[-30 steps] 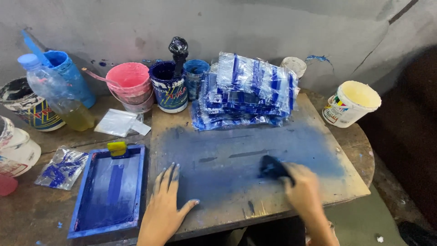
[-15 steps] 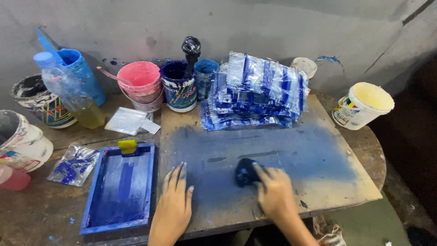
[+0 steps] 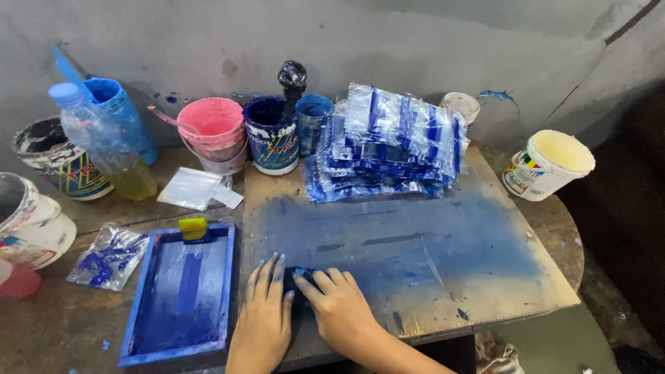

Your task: Applying and spreading blue ink onto a screen printing frame and mesh using a sponge applicator.

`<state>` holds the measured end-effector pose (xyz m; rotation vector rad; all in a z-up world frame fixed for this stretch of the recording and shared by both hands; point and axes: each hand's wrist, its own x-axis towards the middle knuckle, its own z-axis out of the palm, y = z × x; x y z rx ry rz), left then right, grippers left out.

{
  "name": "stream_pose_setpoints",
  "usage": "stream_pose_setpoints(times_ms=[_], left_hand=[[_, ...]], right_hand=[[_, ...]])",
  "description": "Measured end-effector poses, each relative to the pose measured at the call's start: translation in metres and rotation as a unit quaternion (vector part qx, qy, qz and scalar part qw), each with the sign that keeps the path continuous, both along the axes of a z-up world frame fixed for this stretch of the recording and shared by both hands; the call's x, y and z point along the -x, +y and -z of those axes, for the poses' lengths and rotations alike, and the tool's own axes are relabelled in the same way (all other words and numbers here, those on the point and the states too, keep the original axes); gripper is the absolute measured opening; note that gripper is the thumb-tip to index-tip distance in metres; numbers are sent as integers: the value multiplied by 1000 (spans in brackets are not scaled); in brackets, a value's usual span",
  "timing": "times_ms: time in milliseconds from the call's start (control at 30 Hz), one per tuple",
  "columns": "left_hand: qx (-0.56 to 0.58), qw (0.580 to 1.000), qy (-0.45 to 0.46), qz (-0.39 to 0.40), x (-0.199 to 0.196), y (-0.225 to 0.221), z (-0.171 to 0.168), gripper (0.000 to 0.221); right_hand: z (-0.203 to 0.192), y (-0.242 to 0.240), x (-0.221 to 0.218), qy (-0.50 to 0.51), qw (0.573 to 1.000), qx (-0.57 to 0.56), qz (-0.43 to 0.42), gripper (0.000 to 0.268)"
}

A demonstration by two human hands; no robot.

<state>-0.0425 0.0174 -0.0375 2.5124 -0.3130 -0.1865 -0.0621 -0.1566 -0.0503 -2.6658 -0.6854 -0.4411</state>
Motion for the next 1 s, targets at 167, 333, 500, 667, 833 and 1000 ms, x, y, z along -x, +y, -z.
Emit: stream_pose_setpoints(times_ms=[167, 333, 500, 667, 833, 1000], left_hand=[[-56, 998, -24, 9, -5, -2, 8, 57], [-96, 994, 45, 3, -7, -7, -2, 58], [-116, 992, 48, -2, -7, -8, -3, 57], [-120, 992, 21, 10, -6, -8, 1, 55], [-142, 990, -7, 21, -7, -10, 6, 56], [-138, 990, 11, 13, -6, -12, 0, 56]], right_hand=[[7, -45, 14, 33, 998, 22, 54, 54], [8, -119, 23, 173, 958, 86, 210, 73], [4, -207, 39, 158, 886, 81, 429, 60], [14, -237, 47, 154, 840, 95, 512, 60], [8, -186, 43, 176, 839, 81, 508, 54], [24, -131, 29, 49, 939, 2, 340, 48]])
